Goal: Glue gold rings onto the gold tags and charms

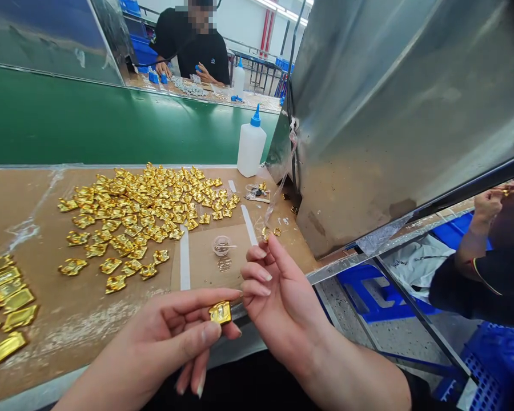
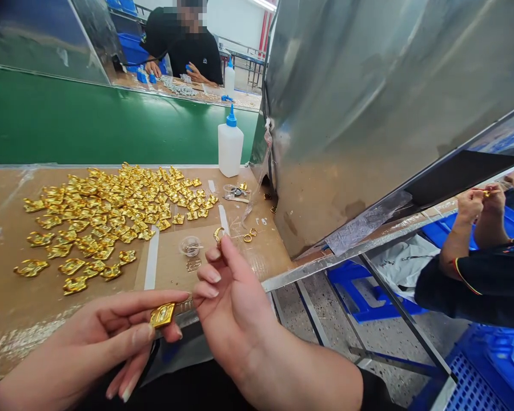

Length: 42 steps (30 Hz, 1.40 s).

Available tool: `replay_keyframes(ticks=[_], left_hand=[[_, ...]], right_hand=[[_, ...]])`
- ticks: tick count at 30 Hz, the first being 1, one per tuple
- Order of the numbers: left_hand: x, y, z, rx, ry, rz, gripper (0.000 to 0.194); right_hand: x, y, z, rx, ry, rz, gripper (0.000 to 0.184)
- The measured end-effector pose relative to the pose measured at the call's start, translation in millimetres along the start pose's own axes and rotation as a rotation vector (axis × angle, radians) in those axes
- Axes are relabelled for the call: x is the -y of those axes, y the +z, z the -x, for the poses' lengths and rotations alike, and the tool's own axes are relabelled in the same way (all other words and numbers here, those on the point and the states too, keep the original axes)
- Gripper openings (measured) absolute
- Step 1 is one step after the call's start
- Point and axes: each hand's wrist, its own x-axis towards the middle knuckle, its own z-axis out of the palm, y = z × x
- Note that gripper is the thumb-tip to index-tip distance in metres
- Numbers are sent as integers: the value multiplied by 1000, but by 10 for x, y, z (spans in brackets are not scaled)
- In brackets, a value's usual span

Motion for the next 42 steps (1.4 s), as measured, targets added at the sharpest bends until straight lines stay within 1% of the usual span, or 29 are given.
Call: replay_keyframes(ticks=[3, 5, 7, 8, 10, 11, 13, 15, 18, 21, 25, 28, 32, 34, 38, 42], left_hand=[[11, -27, -1, 4, -6, -28, 53], [10, -37, 4, 8, -7, -30, 52], [-3, -37, 14, 23, -11, -26, 53], [-14, -35, 20, 30, -16, -27, 54], [-44, -27, 32, 49, -36, -30, 54], [-60, -24, 39, 66, -54, -33, 51], [-91, -24, 50, 130, -94, -46, 38], [-111, -32, 61, 221, -127, -56, 25], [-109, -47, 69, 321, -155, -41, 19], [-85, -58, 70, 370, -190, 8, 20], [-74, -57, 71, 400, -226, 50, 20], [-82, -49, 68, 407, -244, 63, 20], [-70, -45, 61, 411, -249, 65, 25], [-51, -45, 63, 398, -242, 63, 25], [-11, -56, 73, 360, -223, 50, 23], [5, -56, 62, 368, -217, 49, 25]], right_hand=[[-18, -44, -1, 69, 14, 25, 28], [-18, -72, -12, 91, 4, 58, 29], [4, -113, -44, 157, -11, 165, 28], [28, -139, -68, 220, -19, 268, 27], [100, -193, -128, 391, -41, 555, 25], [144, -215, -160, 486, -46, 715, 23], [235, -235, -216, 660, -33, 992, 19], [308, -224, -254, 792, 8, 1173, 16], [366, -184, -288, 905, 65, 1295, 16], [384, -167, -317, 975, 123, 1331, 18], [399, -176, -358, 1067, 174, 1370, 22], [409, -166, -376, 1099, 191, 1389, 27], [424, -144, -374, 1143, 190, 1427, 27], [429, -150, -366, 1138, 178, 1429, 28], [424, -193, -356, 1088, 146, 1390, 30], [410, -211, -341, 1077, 141, 1368, 27]])
